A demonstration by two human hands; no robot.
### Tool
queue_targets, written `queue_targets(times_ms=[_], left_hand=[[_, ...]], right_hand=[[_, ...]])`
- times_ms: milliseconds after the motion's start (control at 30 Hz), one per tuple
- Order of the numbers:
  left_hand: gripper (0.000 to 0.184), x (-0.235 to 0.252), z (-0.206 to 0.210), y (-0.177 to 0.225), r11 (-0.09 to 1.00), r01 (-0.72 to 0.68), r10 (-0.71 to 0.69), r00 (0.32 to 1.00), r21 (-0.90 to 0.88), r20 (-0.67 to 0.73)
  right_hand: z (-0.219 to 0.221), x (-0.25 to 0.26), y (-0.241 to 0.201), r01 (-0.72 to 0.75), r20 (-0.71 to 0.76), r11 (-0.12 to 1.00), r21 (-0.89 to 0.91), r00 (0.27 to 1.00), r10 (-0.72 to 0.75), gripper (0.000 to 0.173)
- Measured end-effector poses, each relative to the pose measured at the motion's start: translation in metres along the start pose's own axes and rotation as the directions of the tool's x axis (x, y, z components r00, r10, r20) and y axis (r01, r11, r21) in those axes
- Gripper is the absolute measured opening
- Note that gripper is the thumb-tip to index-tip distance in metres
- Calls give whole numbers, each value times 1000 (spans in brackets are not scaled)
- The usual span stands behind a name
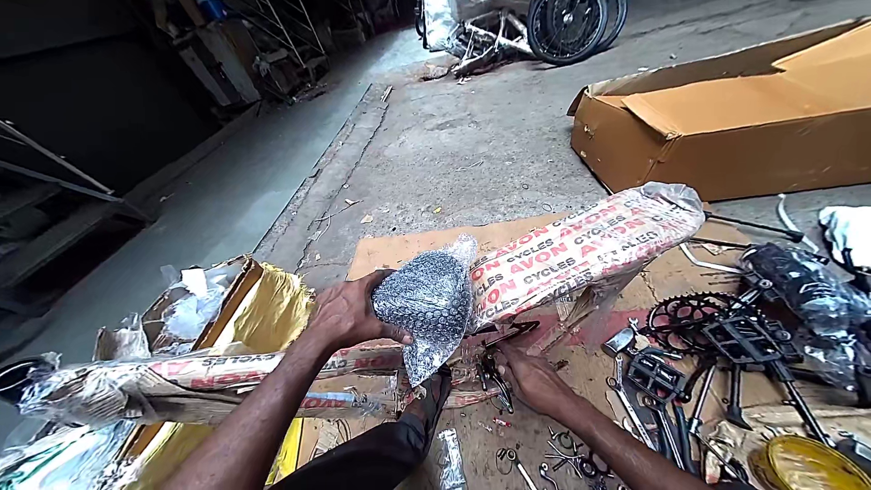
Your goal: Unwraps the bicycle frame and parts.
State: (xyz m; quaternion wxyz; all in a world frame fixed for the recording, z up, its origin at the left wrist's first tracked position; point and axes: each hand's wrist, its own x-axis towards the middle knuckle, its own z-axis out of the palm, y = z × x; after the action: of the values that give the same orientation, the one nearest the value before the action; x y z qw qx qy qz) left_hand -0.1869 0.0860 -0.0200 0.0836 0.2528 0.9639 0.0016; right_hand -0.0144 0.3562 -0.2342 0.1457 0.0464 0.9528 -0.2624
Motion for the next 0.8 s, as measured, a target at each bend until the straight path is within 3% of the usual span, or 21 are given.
queue_targets(times_ms=[67,133,333,433,567,633,700,767,800], left_hand=[[115,3,0,0,1000,7,-8,1000,2,11],[116,-1,2,3,1000,7,-7,1000,3,22],[114,-9,3,5,1000,-7,8,999,3,-31],[116,-7,2,6,1000,7,-8,1000,-7,-8],[117,-5,3,4,1000,11,-11,1000,-9,1],[120,-6,2,6,1000,25,-26,1000,15,6],[119,-8,0,8,999,35,-35,999,25,21],[119,-11,2,7,999,33,-33,999,24,14],[119,-11,2,7,999,31,-32,999,18,11]], right_hand=[[-6,-16,-24,-34,109,998,-47,993,39,58],[-11,-11,-34,0,195,994,-108,981,21,41],[-32,-3,-25,285,362,933,-221,912,-193,30],[-33,-2,-10,406,354,892,-199,879,-321,25],[-19,22,-6,571,132,784,-241,820,-557,48],[-15,41,-21,441,-42,867,-231,886,-462,50],[-20,58,-33,169,-150,983,-67,973,-177,39],[-22,77,-24,-114,-66,992,61,991,118,37],[-16,85,-14,-179,-36,982,54,983,181,35]])
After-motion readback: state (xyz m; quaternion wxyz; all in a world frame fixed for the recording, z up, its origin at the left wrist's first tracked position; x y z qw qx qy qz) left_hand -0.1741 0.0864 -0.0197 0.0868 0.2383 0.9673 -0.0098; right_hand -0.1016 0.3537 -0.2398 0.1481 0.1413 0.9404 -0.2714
